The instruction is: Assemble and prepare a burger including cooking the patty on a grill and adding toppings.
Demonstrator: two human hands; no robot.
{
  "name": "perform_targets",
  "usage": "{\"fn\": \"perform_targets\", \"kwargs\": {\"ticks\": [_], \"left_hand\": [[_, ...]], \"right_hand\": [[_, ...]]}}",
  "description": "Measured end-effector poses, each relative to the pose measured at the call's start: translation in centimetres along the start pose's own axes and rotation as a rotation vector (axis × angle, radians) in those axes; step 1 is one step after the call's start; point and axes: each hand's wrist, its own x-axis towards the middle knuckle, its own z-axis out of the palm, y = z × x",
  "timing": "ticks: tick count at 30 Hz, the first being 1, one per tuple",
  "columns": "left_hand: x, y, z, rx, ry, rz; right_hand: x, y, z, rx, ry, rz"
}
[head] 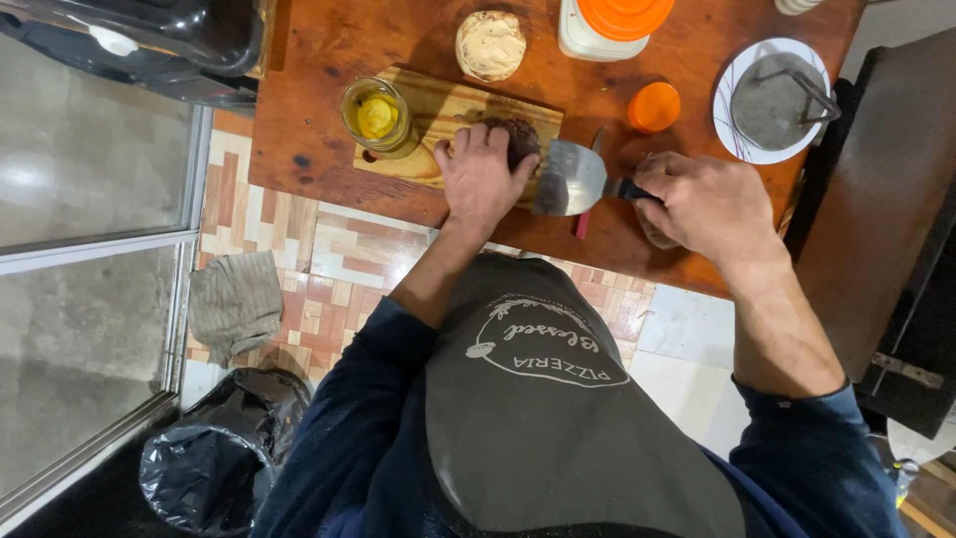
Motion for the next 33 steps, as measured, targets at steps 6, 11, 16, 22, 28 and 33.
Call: {"fn": "perform_targets", "kwargs": {"ticks": [6,11,16,22,28,33], "left_hand": [[-0.6,-2.4,-3.3,-0.15,-0.097,-0.064],[-1.4,-6.3,1.2,-0.287,-0.289,-0.222],[-1.4,-6.7,0.9,-0.445,-0.379,-0.24],[-1.3,-7.5,3.1,-0.462,-0.374,-0.23],[-1.4,-7.6,1.8,-0.43,-0.217,-0.057],[-2.1,-6.4,-1.6,-0.382,-0.117,-0.044]], "right_hand": [[0.8,0.3,-3.2,-0.141,0.061,-0.049],[3.6,1.9,3.5,-0.208,0.082,-0.042],[6.7,-0.5,0.8,-0.281,0.114,-0.196],[7.8,-2.5,-0.2,-0.374,0.175,-0.262],[8.8,-3.4,-2.5,-0.317,0.107,-0.302],[5.9,-3.1,-5.4,-0.362,-0.157,-0.077]]}}
